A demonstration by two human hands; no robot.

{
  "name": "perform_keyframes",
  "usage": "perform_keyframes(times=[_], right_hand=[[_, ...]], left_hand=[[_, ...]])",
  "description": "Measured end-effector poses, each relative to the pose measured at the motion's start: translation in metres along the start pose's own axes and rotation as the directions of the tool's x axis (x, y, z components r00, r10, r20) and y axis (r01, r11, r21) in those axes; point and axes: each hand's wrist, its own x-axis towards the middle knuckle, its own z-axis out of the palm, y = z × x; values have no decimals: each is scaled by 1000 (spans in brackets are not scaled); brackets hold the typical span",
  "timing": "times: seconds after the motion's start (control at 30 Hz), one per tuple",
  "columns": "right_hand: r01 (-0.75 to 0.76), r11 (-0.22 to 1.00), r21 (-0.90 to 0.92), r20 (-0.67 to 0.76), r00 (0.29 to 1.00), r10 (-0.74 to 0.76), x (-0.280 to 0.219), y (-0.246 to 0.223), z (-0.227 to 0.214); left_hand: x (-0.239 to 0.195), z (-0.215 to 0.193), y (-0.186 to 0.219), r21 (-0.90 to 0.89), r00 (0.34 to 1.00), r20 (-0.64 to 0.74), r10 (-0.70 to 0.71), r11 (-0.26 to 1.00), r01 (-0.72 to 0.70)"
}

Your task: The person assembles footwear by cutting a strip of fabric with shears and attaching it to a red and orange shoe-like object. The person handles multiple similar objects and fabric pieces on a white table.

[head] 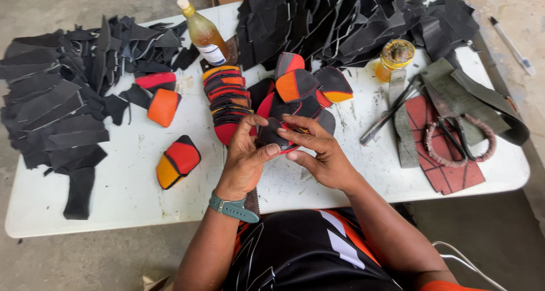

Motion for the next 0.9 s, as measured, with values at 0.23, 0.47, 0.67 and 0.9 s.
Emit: perform_keyframes(times=[0.23, 0.47, 0.67, 0.9], right_hand=[[48, 871, 489, -56, 998, -23, 6, 20, 9], [77, 917, 390, -99, 994, -41, 5, 16, 2], [34, 979, 200, -83, 996, -18, 2, 7, 5], [-92, 920, 380, 8, 995, 97, 5, -8, -2]], left_hand=[[-7, -4, -29, 45, 987, 57, 152, 987, -154], [-3, 10, -15, 103, 992, 98, 80, 991, -90], [-8, 9, -23, 78, 995, 85, 47, 995, -54], [-3, 10, -20, 111, 991, 102, 89, 989, -100]])
